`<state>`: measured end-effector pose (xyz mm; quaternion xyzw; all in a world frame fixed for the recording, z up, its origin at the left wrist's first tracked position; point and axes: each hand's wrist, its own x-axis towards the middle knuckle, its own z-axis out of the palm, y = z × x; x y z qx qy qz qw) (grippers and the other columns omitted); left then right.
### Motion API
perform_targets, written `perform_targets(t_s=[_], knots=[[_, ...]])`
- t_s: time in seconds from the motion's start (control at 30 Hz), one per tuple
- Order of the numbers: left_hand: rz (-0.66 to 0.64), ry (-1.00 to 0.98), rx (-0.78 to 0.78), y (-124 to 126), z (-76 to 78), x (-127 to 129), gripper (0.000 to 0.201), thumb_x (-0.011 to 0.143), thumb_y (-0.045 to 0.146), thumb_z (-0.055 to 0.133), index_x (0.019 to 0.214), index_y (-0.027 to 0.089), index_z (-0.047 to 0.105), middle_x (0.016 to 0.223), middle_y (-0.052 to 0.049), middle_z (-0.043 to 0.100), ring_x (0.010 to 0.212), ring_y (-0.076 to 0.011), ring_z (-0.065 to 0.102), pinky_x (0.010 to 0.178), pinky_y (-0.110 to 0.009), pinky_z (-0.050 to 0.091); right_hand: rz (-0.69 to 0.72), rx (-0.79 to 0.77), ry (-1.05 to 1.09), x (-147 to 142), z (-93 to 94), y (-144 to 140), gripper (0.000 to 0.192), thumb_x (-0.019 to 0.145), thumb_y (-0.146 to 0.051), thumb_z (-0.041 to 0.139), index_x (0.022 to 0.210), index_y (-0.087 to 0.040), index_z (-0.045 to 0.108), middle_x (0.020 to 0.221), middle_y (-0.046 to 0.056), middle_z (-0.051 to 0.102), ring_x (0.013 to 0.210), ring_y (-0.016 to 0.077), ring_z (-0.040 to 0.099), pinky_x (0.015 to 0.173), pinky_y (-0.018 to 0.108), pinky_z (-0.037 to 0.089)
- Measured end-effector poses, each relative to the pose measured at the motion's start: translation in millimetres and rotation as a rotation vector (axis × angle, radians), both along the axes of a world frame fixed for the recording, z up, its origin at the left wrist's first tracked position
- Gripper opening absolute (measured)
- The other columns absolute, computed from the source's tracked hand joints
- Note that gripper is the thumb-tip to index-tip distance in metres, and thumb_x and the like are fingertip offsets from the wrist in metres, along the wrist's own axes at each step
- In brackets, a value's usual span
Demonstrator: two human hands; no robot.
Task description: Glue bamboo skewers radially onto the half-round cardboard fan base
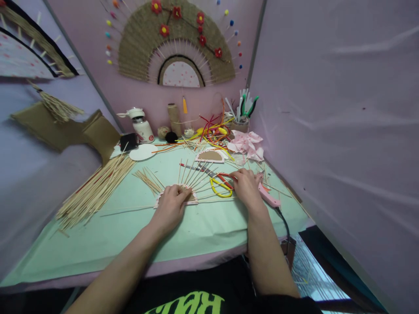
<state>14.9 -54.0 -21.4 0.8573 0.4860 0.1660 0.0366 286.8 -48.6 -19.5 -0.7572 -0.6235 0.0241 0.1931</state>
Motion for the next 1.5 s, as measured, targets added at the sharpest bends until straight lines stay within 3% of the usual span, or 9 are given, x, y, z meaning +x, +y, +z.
perform_targets(t_s=[0.17, 0.47, 1.0, 1.27, 1.5], knots=[[0.02, -0.069, -0.009, 0, -2.1, -4, 0.039, 0.092, 0.009, 0.047, 0.122, 0.024, 0.066, 0.105, -0.01, 0.057, 0.102, -0.0253, 0.045, 0.089, -0.039, 0.044, 0.18, 0.009, -0.056, 13, 1.7, 12, 0.02, 0.09, -0.021, 0.061, 0.097, -0.027, 0.078, 0.108, 0.009, 0.069, 0.107, 0.0282, 0.053, 0.081, 0.037, 0.032], [0.009, -0.102, -0.023, 0, -2.4, -5, 0.038, 0.091, 0.009, 0.047, 0.121, 0.023, 0.067, 0.105, -0.01, 0.057, 0.102, -0.0254, 0.045, 0.09, -0.041, 0.044, 0.358, -0.077, -0.171, 19, 6.7, 27, 0.015, 0.087, -0.019, 0.062, 0.088, -0.025, 0.076, 0.101, 0.008, 0.067, 0.107, 0.0268, 0.049, 0.077, 0.034, 0.029], [-0.011, -0.108, -0.013, 1, -1.0, -10, 0.03, 0.092, 0.012, 0.051, 0.101, 0.023, 0.077, 0.094, -0.009, 0.057, 0.095, -0.0246, 0.045, 0.082, -0.037, 0.044, 0.376, -0.086, -0.144, 16, 12.3, 34, 0.017, 0.088, -0.015, 0.058, 0.085, -0.022, 0.074, 0.1, 0.008, 0.069, 0.105, 0.026, 0.05, 0.078, 0.034, 0.029], [-0.047, -0.045, 0.036, 1, -4.9, -9, 0.038, 0.093, 0.013, 0.048, 0.114, 0.029, 0.074, 0.094, -0.009, 0.057, 0.093, -0.0239, 0.045, 0.081, -0.039, 0.043, 0.371, -0.095, -0.14, 11, 10.9, 37, 0.018, 0.089, -0.018, 0.058, 0.087, -0.022, 0.076, 0.103, 0.009, 0.07, 0.105, 0.0257, 0.052, 0.079, 0.034, 0.031], [-0.06, -0.031, 0.041, 2, -7.7, -9, 0.036, 0.094, 0.014, 0.048, 0.112, 0.029, 0.075, 0.093, -0.008, 0.057, 0.093, -0.0237, 0.045, 0.08, -0.038, 0.041, 0.36, -0.09, -0.139, 12, 10.6, 35, 0.019, 0.089, -0.016, 0.057, 0.086, -0.022, 0.075, 0.102, 0.008, 0.069, 0.104, 0.0254, 0.052, 0.079, 0.034, 0.031]])
